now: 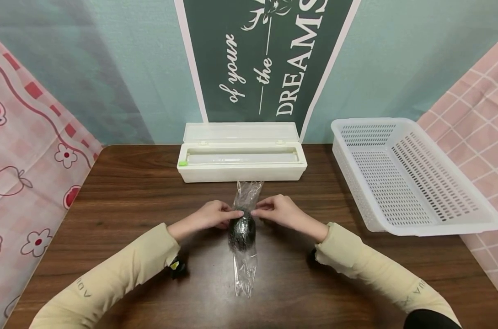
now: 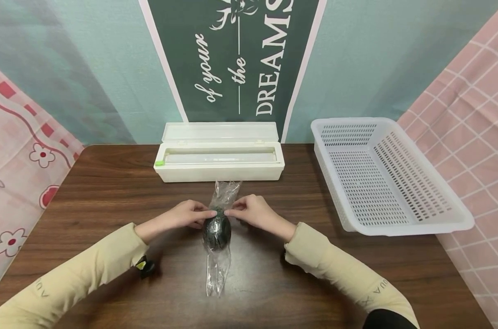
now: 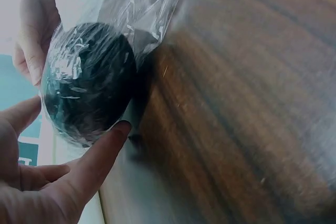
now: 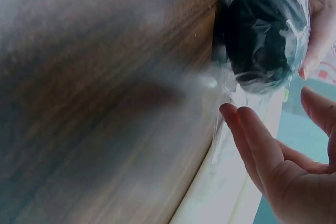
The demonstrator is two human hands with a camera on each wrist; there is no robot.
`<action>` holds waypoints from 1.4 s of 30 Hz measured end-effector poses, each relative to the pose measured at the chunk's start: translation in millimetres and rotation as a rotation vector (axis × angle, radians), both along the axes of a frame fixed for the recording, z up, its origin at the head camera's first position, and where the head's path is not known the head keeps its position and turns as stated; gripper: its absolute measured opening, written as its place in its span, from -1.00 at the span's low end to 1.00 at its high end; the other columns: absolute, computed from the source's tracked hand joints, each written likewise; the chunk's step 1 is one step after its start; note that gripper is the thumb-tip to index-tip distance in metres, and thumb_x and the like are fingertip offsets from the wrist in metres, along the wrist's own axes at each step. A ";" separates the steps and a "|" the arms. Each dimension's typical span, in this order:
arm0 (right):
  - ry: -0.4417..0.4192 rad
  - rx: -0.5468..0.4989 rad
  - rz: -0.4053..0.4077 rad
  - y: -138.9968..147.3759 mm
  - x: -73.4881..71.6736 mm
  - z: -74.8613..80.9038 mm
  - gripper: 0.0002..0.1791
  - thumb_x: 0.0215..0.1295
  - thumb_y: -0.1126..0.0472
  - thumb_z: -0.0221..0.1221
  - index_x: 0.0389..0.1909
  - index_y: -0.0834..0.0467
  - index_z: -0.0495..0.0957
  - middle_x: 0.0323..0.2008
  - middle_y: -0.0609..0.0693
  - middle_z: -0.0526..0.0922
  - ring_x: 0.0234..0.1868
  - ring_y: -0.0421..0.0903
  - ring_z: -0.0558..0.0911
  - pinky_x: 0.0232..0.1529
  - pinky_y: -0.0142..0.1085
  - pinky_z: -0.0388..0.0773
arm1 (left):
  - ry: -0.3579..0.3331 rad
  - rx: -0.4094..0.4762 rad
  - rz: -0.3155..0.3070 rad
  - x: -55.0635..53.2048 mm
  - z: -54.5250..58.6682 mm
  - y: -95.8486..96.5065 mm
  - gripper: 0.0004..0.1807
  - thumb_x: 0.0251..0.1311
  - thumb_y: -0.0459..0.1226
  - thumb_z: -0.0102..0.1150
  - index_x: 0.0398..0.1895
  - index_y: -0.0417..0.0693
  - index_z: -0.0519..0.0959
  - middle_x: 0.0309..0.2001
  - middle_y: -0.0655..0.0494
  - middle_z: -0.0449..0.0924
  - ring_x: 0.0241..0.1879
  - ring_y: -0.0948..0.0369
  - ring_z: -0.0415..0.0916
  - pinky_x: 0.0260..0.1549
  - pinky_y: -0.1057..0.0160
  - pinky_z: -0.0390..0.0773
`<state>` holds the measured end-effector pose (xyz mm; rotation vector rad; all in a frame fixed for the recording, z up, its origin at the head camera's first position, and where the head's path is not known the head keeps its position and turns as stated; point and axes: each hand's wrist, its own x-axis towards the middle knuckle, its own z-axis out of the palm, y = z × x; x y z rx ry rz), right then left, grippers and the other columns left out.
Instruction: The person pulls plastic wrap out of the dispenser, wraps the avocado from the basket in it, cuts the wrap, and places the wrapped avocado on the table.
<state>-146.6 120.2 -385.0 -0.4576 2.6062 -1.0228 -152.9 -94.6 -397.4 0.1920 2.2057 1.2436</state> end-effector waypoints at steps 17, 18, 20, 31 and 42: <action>-0.430 -0.344 -0.231 -13.3 -28.4 -8.6 -0.54 0.21 0.17 0.18 -0.06 0.50 0.47 -0.17 0.32 0.59 -0.21 0.06 0.65 -0.18 -0.29 0.59 | -0.135 0.138 0.066 -11.4 -1.9 -1.5 -0.55 0.22 -0.22 0.08 -0.10 -0.56 0.44 -0.34 -0.21 0.59 -0.53 0.24 0.53 -0.36 0.24 0.63; -0.438 -0.354 -0.238 -14.3 -29.3 -9.4 -0.55 0.20 0.18 0.18 -0.07 0.50 0.47 -0.17 0.31 0.59 -0.21 0.06 0.65 -0.18 -0.29 0.59 | -0.131 0.134 0.064 -11.9 -2.3 -1.3 -0.55 0.22 -0.22 0.08 -0.11 -0.55 0.44 -0.34 -0.22 0.59 -0.53 0.24 0.54 -0.36 0.23 0.63; -0.445 -0.373 -0.241 -15.9 -30.9 -10.9 -0.56 0.20 0.21 0.18 -0.07 0.52 0.46 -0.17 0.32 0.59 -0.23 0.05 0.65 -0.17 -0.28 0.58 | -0.115 0.127 0.062 -13.0 -3.4 -0.6 -0.55 0.20 -0.21 0.11 -0.13 -0.54 0.46 -0.34 -0.22 0.60 -0.49 0.21 0.57 -0.34 0.23 0.63; -0.512 -0.451 -0.274 -22.6 -37.0 -15.4 -0.57 0.16 0.36 0.17 -0.03 0.56 0.37 -0.19 0.32 0.55 -0.27 -0.01 0.65 -0.15 -0.24 0.58 | -0.100 0.174 0.077 -16.9 -8.1 4.9 -0.57 0.15 -0.22 0.16 -0.15 -0.51 0.44 -0.28 -0.22 0.60 -0.33 0.11 0.62 -0.27 0.21 0.61; -0.516 -0.498 -0.266 -22.7 -39.0 -18.4 -0.59 0.07 0.52 0.15 -0.03 0.55 0.32 -0.31 0.30 0.61 -0.47 -0.13 0.63 -0.26 -0.27 0.62 | -0.187 0.291 0.138 -19.8 -10.0 5.1 -0.58 0.28 -0.30 -0.01 0.00 -0.59 0.36 -0.23 -0.27 0.56 -0.44 0.24 0.56 -0.26 0.24 0.61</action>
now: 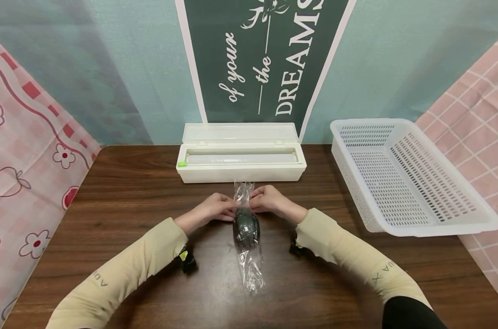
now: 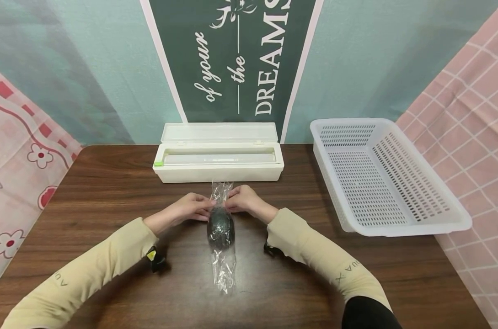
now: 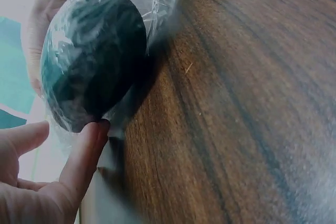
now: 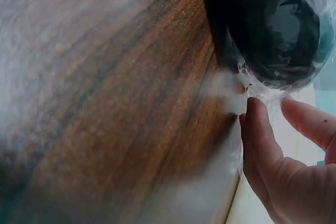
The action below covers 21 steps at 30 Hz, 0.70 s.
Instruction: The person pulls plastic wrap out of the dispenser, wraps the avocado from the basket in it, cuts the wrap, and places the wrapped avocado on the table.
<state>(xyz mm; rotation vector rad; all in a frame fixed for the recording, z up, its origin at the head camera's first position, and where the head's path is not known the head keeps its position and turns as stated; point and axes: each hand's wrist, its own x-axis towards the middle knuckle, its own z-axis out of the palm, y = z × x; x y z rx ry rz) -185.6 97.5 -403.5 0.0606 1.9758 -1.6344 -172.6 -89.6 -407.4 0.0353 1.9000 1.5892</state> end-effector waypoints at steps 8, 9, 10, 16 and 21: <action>0.050 0.065 -0.005 -2.3 -2.8 -1.7 -0.58 0.01 0.55 0.18 -0.05 0.51 0.36 -0.32 0.27 0.61 -0.52 -0.22 0.58 -0.31 -0.37 0.61 | 0.006 0.025 0.032 -3.2 -2.3 2.4 -0.57 0.24 -0.33 0.04 -0.01 -0.61 0.34 -0.35 -0.13 0.59 -0.44 0.25 0.55 -0.21 0.19 0.59; 0.052 0.068 -0.007 -2.6 -3.1 -1.7 -0.58 0.00 0.55 0.18 -0.05 0.51 0.36 -0.29 0.30 0.61 -0.51 -0.22 0.58 -0.30 -0.37 0.60 | 0.010 0.024 0.037 -3.7 -2.6 2.7 -0.57 0.24 -0.33 0.04 -0.01 -0.61 0.34 -0.37 -0.09 0.58 -0.44 0.25 0.55 -0.20 0.18 0.59; 0.057 0.072 -0.006 -2.7 -3.4 -2.1 -0.57 0.00 0.55 0.19 -0.05 0.50 0.36 -0.27 0.31 0.60 -0.49 -0.22 0.57 -0.29 -0.37 0.60 | 0.014 0.023 0.043 -4.0 -2.8 3.1 -0.58 0.24 -0.34 0.04 -0.01 -0.60 0.34 -0.38 -0.07 0.57 -0.43 0.26 0.54 -0.20 0.18 0.59; 0.070 0.069 -0.004 -2.7 -4.7 -2.1 -0.55 -0.01 0.54 0.20 -0.04 0.50 0.36 -0.21 0.34 0.59 -0.43 -0.20 0.59 -0.27 -0.38 0.59 | 0.027 0.030 0.087 -5.6 -3.1 4.4 -0.61 0.19 -0.40 0.06 -0.01 -0.59 0.37 -0.28 -0.16 0.58 -0.44 0.29 0.52 -0.21 0.21 0.59; 0.065 0.038 -0.015 -2.9 -5.6 -2.1 -0.54 -0.03 0.57 0.19 -0.03 0.51 0.35 -0.20 0.35 0.59 -0.37 -0.14 0.61 -0.27 -0.39 0.59 | 0.062 0.052 0.105 -5.5 -3.4 3.9 -0.63 0.16 -0.48 0.03 0.00 -0.60 0.37 -0.14 -0.34 0.52 -0.42 0.29 0.53 -0.22 0.25 0.60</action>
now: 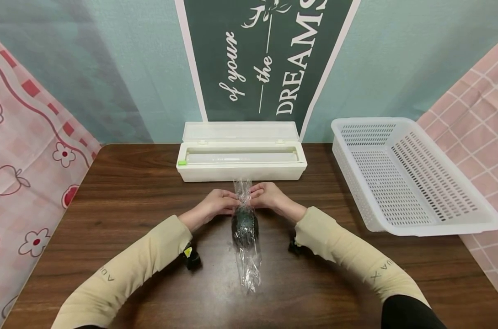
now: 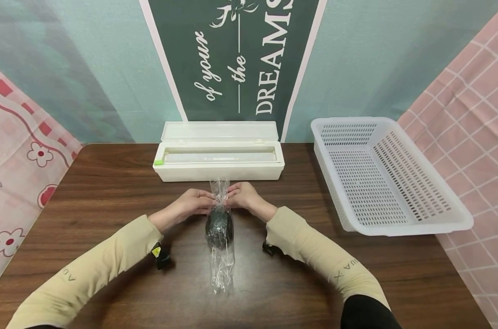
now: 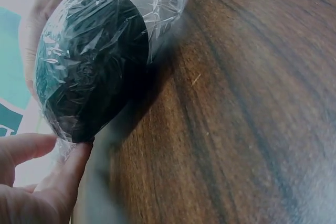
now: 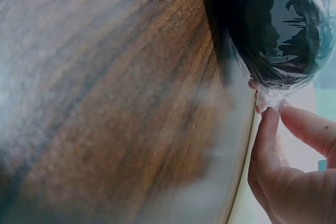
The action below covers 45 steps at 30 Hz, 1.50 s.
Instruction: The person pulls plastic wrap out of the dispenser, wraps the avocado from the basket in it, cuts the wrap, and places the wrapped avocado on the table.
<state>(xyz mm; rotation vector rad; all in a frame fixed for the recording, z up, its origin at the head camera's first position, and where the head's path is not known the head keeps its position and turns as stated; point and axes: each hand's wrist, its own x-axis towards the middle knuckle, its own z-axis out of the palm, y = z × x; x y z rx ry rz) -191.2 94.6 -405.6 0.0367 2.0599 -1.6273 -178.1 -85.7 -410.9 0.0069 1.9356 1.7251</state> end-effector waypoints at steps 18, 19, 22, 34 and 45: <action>-0.011 -0.115 -0.014 -2.1 -0.1 4.3 -0.49 0.04 0.58 0.12 0.08 0.55 0.28 -0.16 0.36 0.57 -0.37 -0.18 0.62 -0.18 -0.32 0.59 | 0.011 0.059 0.037 -2.6 6.5 -2.7 -0.60 0.12 -0.50 0.04 0.04 -0.57 0.35 -0.15 -0.30 0.53 -0.34 0.23 0.57 -0.12 0.20 0.56; -0.001 -0.107 -0.016 -2.2 -0.1 4.9 -0.49 0.03 0.58 0.12 0.08 0.55 0.29 -0.16 0.35 0.58 -0.37 -0.18 0.62 -0.18 -0.33 0.59 | 0.017 0.061 0.037 -2.7 7.2 -3.0 -0.60 0.13 -0.50 0.04 0.04 -0.57 0.34 -0.14 -0.32 0.53 -0.33 0.22 0.58 -0.12 0.20 0.55; 0.022 -0.089 -0.016 -2.5 0.6 7.0 -0.47 0.03 0.55 0.15 0.08 0.53 0.31 -0.15 0.34 0.58 -0.34 -0.17 0.62 -0.20 -0.36 0.58 | 0.034 0.059 0.035 -2.5 9.3 -3.5 -0.63 0.14 -0.49 0.04 0.02 -0.55 0.38 -0.14 -0.32 0.54 -0.31 0.20 0.59 -0.12 0.19 0.55; 0.116 -0.022 0.000 -3.7 2.6 13.8 -0.48 -0.05 0.47 0.26 0.02 0.44 0.41 -0.18 0.26 0.62 -0.24 -0.09 0.63 -0.13 -0.33 0.56 | 0.129 0.045 0.044 -0.1 15.0 -5.4 -0.70 0.13 -0.54 0.03 -0.07 -0.60 0.40 -0.16 -0.37 0.54 -0.38 0.23 0.59 -0.19 0.21 0.59; 0.126 -0.096 -0.041 -3.7 3.0 21.7 -0.57 0.05 0.46 0.22 -0.01 0.46 0.42 -0.17 0.29 0.60 -0.30 -0.13 0.65 -0.16 -0.30 0.58 | 0.177 0.074 0.036 2.5 21.4 -9.7 -0.68 0.13 -0.57 -0.01 -0.03 -0.61 0.39 -0.09 -0.44 0.48 -0.26 0.11 0.61 -0.16 0.20 0.57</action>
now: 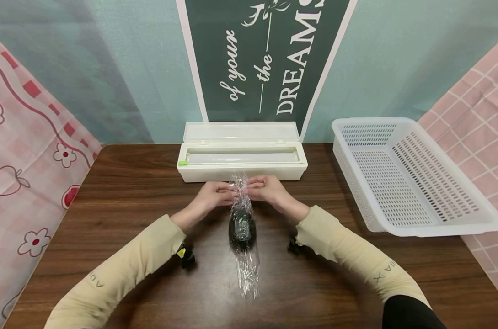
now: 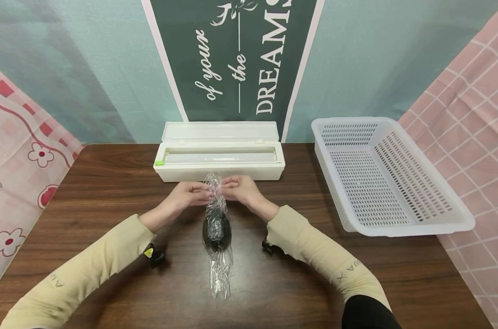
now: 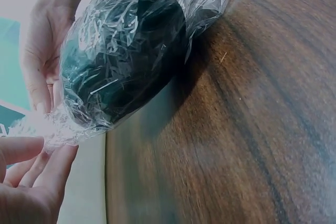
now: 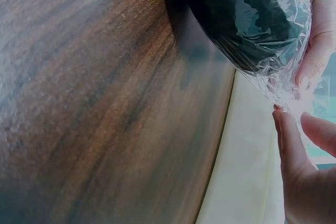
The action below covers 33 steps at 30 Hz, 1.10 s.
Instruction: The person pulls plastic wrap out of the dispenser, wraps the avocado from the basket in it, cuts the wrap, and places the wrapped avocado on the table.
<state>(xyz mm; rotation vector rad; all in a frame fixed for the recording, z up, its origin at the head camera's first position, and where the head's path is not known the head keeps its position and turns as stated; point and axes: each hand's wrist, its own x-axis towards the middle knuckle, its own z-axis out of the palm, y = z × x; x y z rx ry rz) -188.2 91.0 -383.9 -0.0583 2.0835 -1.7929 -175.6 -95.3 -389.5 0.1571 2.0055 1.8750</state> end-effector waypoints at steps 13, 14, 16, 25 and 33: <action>0.108 -0.016 0.070 4.0 5.6 5.4 -0.64 0.07 0.47 0.20 -0.06 0.47 0.47 -0.18 0.32 0.60 -0.21 -0.01 0.65 -0.17 -0.26 0.58 | 0.039 0.056 -0.038 3.8 3.7 -7.0 -0.69 0.15 -0.58 -0.02 -0.04 -0.62 0.38 -0.08 -0.43 0.46 -0.26 0.16 0.62 -0.16 0.23 0.56; 0.130 0.002 0.076 4.0 5.9 5.6 -0.64 0.07 0.46 0.20 -0.07 0.47 0.48 -0.19 0.32 0.60 -0.21 0.01 0.65 -0.17 -0.27 0.59 | 0.049 0.058 -0.047 4.1 3.9 -7.6 -0.69 0.15 -0.58 -0.02 -0.04 -0.63 0.38 -0.08 -0.43 0.46 -0.26 0.16 0.62 -0.16 0.24 0.56; 0.173 0.037 0.088 3.8 6.9 6.5 -0.65 0.06 0.45 0.21 -0.09 0.46 0.49 -0.20 0.31 0.61 -0.20 0.04 0.64 -0.19 -0.29 0.59 | 0.063 0.059 -0.059 4.8 4.4 -8.6 -0.70 0.14 -0.58 -0.02 -0.05 -0.63 0.38 -0.07 -0.42 0.46 -0.25 0.16 0.62 -0.17 0.23 0.56; 0.349 0.123 0.149 4.6 11.7 8.2 -0.72 0.05 0.43 0.22 -0.16 0.40 0.55 -0.26 0.25 0.64 -0.23 0.04 0.65 -0.20 -0.35 0.59 | 0.149 -0.013 -0.105 8.5 8.2 -12.8 -0.73 0.12 -0.58 0.01 -0.10 -0.61 0.43 -0.13 -0.41 0.51 -0.22 0.07 0.61 -0.16 0.19 0.56; 0.478 0.150 0.179 5.7 18.5 8.6 -0.74 0.03 0.45 0.23 -0.19 0.36 0.58 -0.30 0.21 0.66 -0.28 0.00 0.66 -0.24 -0.40 0.59 | 0.285 -0.141 -0.144 11.6 8.9 -16.0 -0.77 0.11 -0.54 0.06 -0.16 -0.51 0.51 -0.18 -0.34 0.56 -0.23 -0.07 0.59 -0.20 0.14 0.58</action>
